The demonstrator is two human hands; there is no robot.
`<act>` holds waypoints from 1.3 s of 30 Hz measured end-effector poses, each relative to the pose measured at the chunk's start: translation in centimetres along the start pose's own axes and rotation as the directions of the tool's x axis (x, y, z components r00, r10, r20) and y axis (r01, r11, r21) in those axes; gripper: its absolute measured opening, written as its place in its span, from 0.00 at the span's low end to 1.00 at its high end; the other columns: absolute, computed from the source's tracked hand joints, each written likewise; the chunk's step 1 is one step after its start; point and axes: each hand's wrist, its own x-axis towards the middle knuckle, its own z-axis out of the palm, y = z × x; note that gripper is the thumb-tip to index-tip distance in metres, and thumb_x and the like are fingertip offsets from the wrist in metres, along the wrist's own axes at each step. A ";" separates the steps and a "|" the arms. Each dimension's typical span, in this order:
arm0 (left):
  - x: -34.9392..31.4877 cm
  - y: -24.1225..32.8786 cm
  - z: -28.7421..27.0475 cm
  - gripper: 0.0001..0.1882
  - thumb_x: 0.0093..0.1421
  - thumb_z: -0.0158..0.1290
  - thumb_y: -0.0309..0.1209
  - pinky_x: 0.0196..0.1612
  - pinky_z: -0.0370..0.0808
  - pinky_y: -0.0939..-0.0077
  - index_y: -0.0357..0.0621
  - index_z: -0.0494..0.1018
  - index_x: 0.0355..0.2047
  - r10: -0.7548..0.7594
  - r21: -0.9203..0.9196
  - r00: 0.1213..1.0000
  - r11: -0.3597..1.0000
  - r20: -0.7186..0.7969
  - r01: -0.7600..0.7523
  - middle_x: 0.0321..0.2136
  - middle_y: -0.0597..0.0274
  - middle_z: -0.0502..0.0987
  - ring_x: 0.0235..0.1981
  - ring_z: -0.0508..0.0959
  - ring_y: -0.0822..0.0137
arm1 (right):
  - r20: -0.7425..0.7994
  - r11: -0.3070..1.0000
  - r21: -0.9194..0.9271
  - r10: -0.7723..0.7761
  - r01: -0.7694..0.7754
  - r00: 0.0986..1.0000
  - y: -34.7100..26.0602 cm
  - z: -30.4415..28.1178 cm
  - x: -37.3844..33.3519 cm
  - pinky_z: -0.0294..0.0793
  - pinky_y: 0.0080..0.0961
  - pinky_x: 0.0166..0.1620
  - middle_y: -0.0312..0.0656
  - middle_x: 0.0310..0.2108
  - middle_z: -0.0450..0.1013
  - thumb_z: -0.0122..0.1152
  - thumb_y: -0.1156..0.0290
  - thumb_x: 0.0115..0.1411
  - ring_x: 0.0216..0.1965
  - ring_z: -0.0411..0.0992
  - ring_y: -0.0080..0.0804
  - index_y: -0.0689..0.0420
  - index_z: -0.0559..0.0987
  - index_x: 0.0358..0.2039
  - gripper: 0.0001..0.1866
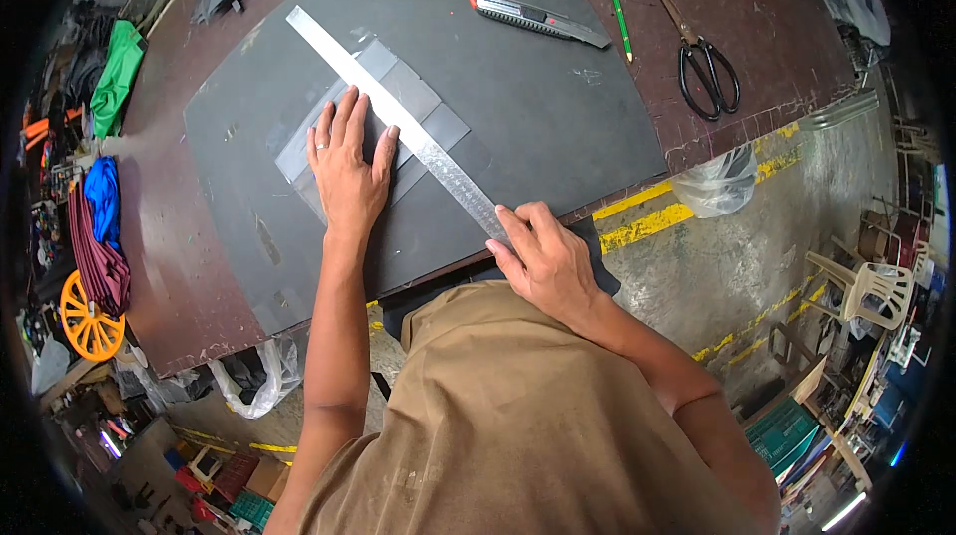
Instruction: The recorder uses a ruler, pencil, and utility knife to measure, mark, and cut pieces of grey fabric on a workbench.
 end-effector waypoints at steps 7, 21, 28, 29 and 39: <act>0.1 0.1 0.2 0.31 0.68 0.63 0.48 0.76 0.55 0.38 0.46 0.74 0.66 0.003 -0.002 1.000 1.000 -0.012 -0.003 0.70 0.61 0.72 0.73 0.66 0.45 | -0.006 1.000 -0.002 -0.006 0.006 1.000 0.3 0.0 0.0 0.79 0.34 0.31 0.44 0.43 0.72 0.75 0.70 0.62 0.31 0.77 0.38 0.64 0.80 0.58 0.25; 0.2 0.6 0.6 0.30 0.68 0.63 0.47 0.77 0.54 0.39 0.47 0.75 0.66 -0.003 -0.015 1.000 1.000 -0.014 0.003 0.70 0.61 0.72 0.74 0.66 0.46 | -0.010 1.000 0.004 0.013 -0.013 1.000 0.8 -0.2 -0.1 0.79 0.33 0.33 0.46 0.44 0.74 0.77 0.73 0.59 0.31 0.78 0.38 0.64 0.82 0.57 0.25; 0.3 0.8 0.7 0.30 0.68 0.63 0.47 0.77 0.54 0.39 0.47 0.75 0.65 -0.009 -0.015 1.000 1.000 -0.012 0.008 0.70 0.61 0.72 0.74 0.66 0.47 | -0.013 1.000 0.001 0.009 -0.009 1.000 1.0 -0.3 -0.2 0.79 0.33 0.32 0.46 0.44 0.74 0.77 0.72 0.60 0.30 0.77 0.38 0.64 0.82 0.57 0.25; 0.3 0.8 0.8 0.30 0.68 0.63 0.47 0.77 0.54 0.39 0.47 0.75 0.65 -0.007 -0.017 1.000 1.000 -0.011 0.007 0.70 0.61 0.72 0.74 0.66 0.47 | -0.013 1.000 -0.001 0.010 -0.010 1.000 1.0 -0.3 -0.2 0.79 0.33 0.32 0.46 0.44 0.74 0.77 0.72 0.60 0.30 0.77 0.38 0.64 0.82 0.57 0.25; 0.2 0.6 0.6 0.30 0.68 0.63 0.46 0.77 0.54 0.39 0.47 0.75 0.65 -0.003 -0.015 1.000 1.000 -0.019 0.002 0.70 0.60 0.72 0.73 0.66 0.46 | -0.009 1.000 0.014 0.004 -0.004 1.000 0.9 -0.4 -0.1 0.79 0.34 0.32 0.46 0.45 0.74 0.77 0.73 0.60 0.30 0.77 0.37 0.64 0.81 0.58 0.26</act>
